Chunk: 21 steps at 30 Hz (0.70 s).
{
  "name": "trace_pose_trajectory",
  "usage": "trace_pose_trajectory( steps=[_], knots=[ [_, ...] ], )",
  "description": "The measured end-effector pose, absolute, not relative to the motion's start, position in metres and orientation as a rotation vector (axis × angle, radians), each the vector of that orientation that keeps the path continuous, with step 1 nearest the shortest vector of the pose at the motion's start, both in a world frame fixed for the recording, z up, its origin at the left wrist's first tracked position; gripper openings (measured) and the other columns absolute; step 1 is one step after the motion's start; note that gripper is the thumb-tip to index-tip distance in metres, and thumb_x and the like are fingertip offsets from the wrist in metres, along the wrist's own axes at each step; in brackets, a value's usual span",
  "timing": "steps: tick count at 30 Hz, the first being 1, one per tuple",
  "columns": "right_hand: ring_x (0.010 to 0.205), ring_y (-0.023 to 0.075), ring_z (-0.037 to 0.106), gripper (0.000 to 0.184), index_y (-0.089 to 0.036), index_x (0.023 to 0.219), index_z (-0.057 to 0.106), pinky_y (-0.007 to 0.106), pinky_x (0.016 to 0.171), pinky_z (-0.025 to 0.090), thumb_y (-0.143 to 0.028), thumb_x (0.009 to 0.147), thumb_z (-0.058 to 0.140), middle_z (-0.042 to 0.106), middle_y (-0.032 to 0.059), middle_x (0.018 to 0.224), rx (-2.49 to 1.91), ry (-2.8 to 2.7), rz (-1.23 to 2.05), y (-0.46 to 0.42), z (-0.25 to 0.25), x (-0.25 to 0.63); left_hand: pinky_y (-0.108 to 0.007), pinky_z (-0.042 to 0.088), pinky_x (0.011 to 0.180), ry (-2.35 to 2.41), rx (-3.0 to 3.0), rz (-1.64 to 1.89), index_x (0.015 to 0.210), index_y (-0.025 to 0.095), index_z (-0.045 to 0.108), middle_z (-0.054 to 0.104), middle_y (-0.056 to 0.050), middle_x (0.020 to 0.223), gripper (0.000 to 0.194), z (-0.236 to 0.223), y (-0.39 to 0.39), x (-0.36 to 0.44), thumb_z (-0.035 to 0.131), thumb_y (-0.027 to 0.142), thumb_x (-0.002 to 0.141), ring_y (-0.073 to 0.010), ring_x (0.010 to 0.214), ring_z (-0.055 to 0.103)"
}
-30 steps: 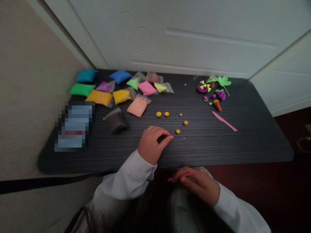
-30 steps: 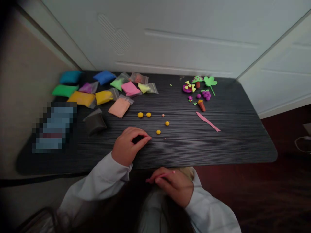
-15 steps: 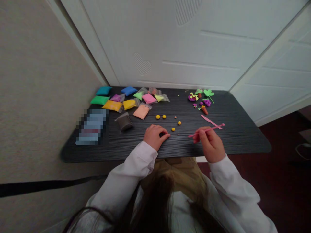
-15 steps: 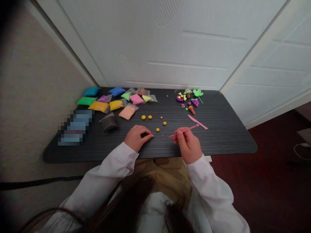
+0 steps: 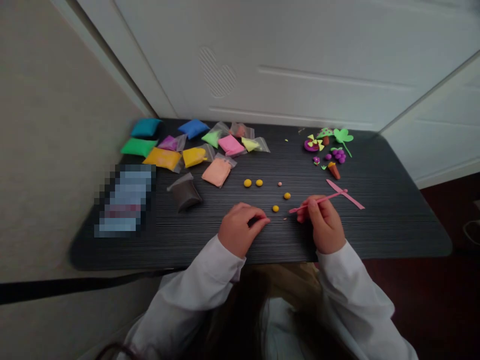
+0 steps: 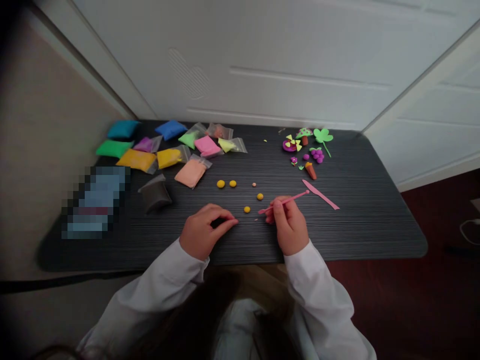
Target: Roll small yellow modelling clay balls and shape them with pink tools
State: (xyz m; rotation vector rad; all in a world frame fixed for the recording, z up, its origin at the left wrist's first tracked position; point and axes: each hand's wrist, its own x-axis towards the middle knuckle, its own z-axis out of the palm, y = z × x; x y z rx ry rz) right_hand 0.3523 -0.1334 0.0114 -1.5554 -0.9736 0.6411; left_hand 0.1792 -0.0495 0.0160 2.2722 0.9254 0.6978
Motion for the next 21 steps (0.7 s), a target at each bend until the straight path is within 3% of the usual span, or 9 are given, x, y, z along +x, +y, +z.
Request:
trace_pose_trajectory(
  steps=[10, 15, 21],
  knots=[
    [0.06, 0.0089, 0.055, 0.016, -0.019, 0.083, 0.053, 0.025, 0.058, 0.046, -0.031, 0.088, 0.043, 0.056, -0.0014, 0.071, -1.573, -0.945, 0.696, -0.1391, 0.0184, 0.3496, -0.029, 0.049, 0.071, 0.862, 2.159, 0.777, 0.071, 0.019, 0.061, 0.065, 0.0, 0.069, 0.004, 0.0198, -0.0504, 0.1772, 0.063, 0.016, 0.073, -0.0147, 0.074, 0.057],
    [0.061, 0.0088, 0.056, 0.016, -0.019, 0.084, 0.054, 0.025, 0.059, 0.045, -0.029, 0.088, 0.042, 0.056, -0.0015, 0.07, -1.593, -0.971, 0.691, -0.1402, 0.0198, 0.3493, -0.03, 0.048, 0.078, 0.927, 2.123, 0.74, 0.101, 0.02, 0.056, 0.068, 0.001, 0.078, 0.028, 0.0213, -0.0519, 0.1771, 0.062, 0.015, 0.074, -0.0151, 0.083, 0.06],
    [0.063, 0.0068, 0.056, 0.014, -0.02, 0.086, 0.055, 0.023, 0.061, 0.046, -0.026, 0.089, 0.042, 0.056, -0.0017, 0.075, -1.596, -0.98, 0.699, -0.1423, 0.0193, 0.3483, -0.032, 0.045, 0.083, 0.986, 2.171, 0.718, 0.118, 0.021, 0.046, 0.07, 0.003, 0.082, 0.045, 0.0185, -0.0533, 0.1776, 0.06, 0.014, 0.076, -0.0145, 0.086, 0.06]
  ],
)
